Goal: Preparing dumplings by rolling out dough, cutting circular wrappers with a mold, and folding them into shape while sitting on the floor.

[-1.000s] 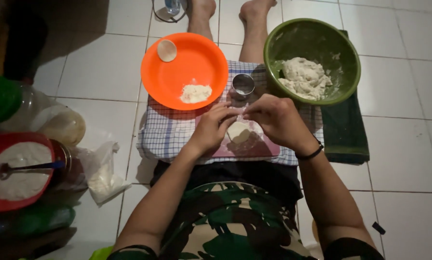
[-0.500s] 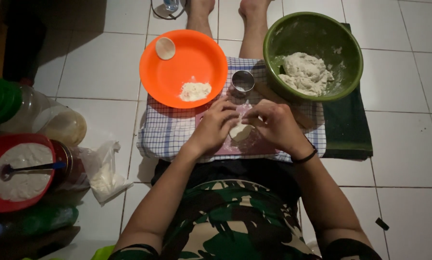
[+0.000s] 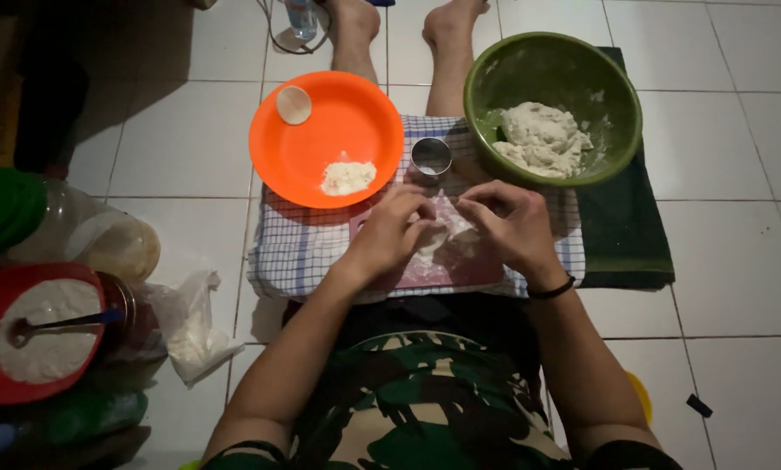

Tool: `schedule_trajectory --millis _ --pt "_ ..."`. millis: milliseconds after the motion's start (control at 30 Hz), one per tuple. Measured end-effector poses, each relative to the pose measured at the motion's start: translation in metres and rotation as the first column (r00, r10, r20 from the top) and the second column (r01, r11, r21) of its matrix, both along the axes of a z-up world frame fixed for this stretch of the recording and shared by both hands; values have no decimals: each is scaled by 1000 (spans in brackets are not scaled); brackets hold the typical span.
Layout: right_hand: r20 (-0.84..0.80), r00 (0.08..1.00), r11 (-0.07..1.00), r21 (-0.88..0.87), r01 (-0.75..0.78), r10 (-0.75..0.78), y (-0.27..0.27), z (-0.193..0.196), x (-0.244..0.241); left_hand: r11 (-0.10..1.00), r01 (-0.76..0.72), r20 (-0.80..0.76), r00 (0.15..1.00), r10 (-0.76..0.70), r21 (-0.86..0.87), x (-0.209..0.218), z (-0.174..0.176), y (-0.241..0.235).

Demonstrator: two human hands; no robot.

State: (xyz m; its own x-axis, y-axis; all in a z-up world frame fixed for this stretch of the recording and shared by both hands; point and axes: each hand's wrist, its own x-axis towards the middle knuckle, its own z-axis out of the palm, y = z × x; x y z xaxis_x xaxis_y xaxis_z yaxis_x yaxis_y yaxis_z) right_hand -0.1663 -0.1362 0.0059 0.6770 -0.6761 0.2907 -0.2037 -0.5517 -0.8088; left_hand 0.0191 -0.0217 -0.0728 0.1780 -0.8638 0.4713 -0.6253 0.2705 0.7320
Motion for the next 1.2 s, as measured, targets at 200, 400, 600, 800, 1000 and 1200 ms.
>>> schedule_trajectory --millis 200,400,600,800,1000,1200 --pt "55 998 998 -55 -12 15 0 0 -1 997 53 104 994 -47 -62 5 11 14" --pt "99 991 989 -124 -81 93 9 5 2 988 -66 -258 966 27 -143 -9 20 20" --pt "64 980 947 -279 -161 186 19 21 7 978 -178 -403 907 121 -109 -16 20 21" --pt "31 993 928 -361 -94 113 22 9 2 985 -170 -478 867 140 -21 -15 14 18" --pt "47 979 874 -461 -154 197 21 -9 1 987 -160 -452 881 141 -3 -12 16 18" --pt "-36 975 823 -529 -206 221 15 -35 -1 988 -151 -468 873 141 17 -13 19 19"
